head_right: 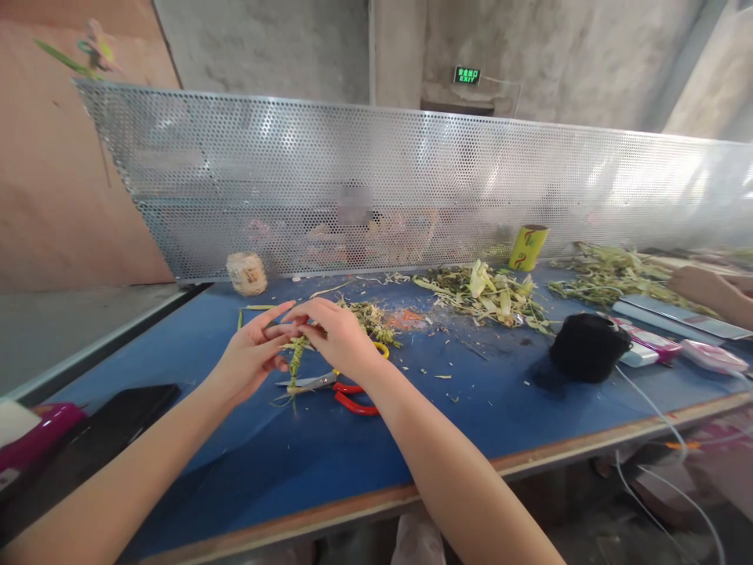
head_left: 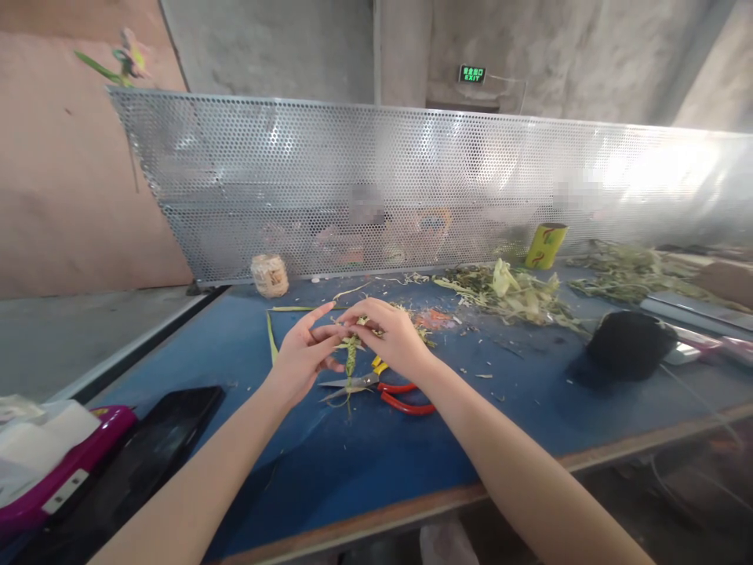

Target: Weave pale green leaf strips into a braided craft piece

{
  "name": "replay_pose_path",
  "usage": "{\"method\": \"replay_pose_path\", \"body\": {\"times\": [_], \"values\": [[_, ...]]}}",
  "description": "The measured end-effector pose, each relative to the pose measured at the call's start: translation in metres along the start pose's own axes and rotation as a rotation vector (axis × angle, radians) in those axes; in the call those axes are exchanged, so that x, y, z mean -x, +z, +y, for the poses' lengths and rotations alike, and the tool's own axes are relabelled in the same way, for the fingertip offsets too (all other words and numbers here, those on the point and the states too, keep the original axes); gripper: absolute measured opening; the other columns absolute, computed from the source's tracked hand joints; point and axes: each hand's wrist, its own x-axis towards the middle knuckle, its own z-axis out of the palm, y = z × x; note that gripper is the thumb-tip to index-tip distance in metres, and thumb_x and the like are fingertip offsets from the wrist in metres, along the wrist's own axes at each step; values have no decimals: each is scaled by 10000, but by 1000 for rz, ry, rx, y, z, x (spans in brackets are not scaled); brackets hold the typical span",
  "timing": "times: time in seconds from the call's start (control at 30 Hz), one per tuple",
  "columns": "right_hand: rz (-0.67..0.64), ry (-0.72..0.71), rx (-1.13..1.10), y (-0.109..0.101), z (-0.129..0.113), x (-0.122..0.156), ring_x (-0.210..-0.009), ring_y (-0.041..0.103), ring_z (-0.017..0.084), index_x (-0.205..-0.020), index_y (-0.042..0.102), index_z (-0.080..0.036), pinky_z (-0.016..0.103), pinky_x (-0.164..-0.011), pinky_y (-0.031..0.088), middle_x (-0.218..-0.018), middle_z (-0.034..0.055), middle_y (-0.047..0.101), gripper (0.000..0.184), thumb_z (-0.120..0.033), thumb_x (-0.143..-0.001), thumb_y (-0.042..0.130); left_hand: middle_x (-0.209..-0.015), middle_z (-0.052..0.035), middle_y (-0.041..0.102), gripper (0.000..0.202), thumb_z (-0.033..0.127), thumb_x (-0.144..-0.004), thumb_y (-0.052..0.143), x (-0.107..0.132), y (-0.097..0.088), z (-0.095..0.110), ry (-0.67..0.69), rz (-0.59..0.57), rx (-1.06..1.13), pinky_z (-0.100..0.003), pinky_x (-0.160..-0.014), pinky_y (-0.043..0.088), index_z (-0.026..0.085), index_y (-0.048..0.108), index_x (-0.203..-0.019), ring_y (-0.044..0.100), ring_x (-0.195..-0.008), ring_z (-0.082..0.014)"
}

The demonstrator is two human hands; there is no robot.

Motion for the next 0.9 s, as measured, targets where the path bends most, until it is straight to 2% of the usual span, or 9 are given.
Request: {"method": "replay_pose_path", "body": {"times": [0.2,0.37,0.63,0.9], "values": [[2,-2,10,0,0,-1,-796,528,107,-861,558,-196,231,-668,457,-848,20,579,180,-83,-775,448,-706,15,663,787,111,-600,691,-1,-1,-2,52,-27,-31,-188,-353,497,156,312,-1288,570,-476,-90],[25,-23,9,0,3,-1,-785,528,105,-857,560,-183,223,-645,455,-835,24,579,153,-94,-776,464,-692,9,673,812,141,-583,708,-1,-2,-2,84,-35,-53,-190,-361,489,157,310,-1291,570,-483,-96],[-9,-53,43,1,3,-1,-798,525,114,-854,557,-189,243,-669,446,-854,26,585,177,-81,-789,432,-615,35,638,829,204,-568,717,1,-1,-3,150,-23,-109,-214,-370,488,146,311,-1288,518,-423,-82],[14,24,-11,4,4,-1,-793,534,114,-848,564,-193,240,-655,460,-838,21,581,164,-89,-768,465,-597,51,577,838,206,-562,710,0,-1,-4,198,-25,-138,-202,-366,474,162,289,-1286,504,-474,-90]]}}
